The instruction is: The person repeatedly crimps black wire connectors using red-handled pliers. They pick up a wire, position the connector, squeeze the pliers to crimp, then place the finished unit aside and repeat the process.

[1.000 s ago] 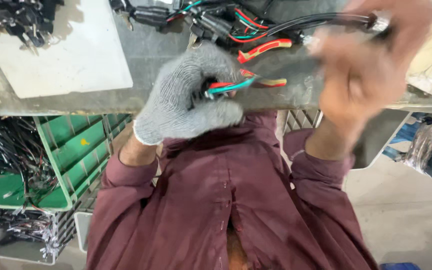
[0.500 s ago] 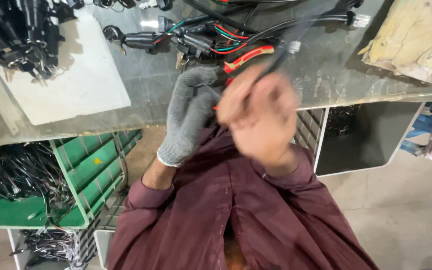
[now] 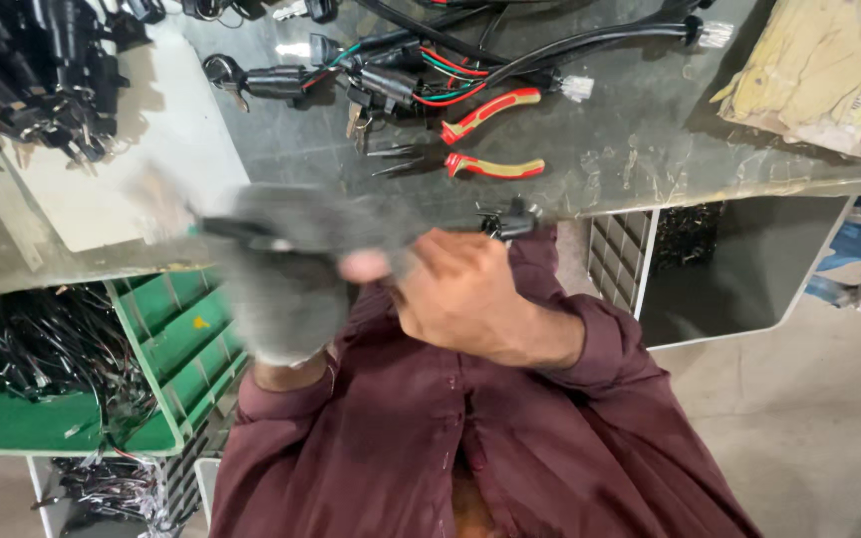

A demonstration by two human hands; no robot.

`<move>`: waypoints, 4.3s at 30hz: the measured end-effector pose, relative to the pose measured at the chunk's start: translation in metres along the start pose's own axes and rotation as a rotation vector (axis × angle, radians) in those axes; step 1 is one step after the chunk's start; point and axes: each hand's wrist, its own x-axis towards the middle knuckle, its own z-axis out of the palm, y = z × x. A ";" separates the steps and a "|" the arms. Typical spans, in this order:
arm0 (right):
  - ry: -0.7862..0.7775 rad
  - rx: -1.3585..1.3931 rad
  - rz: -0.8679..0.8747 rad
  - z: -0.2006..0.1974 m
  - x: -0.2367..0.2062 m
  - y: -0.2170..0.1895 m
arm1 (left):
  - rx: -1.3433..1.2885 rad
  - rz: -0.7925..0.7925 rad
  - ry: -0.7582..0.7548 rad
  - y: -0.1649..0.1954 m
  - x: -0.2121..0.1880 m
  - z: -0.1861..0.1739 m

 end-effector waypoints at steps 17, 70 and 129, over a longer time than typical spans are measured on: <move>-0.011 1.353 0.078 -0.123 0.020 0.015 | 0.826 -0.099 -0.899 -0.052 -0.020 0.033; -0.091 0.945 0.458 0.022 -0.043 0.078 | 1.178 0.256 -0.518 -0.008 0.033 0.001; 0.080 0.159 0.072 -0.014 0.015 0.073 | 0.506 -0.138 -0.168 -0.006 -0.018 0.014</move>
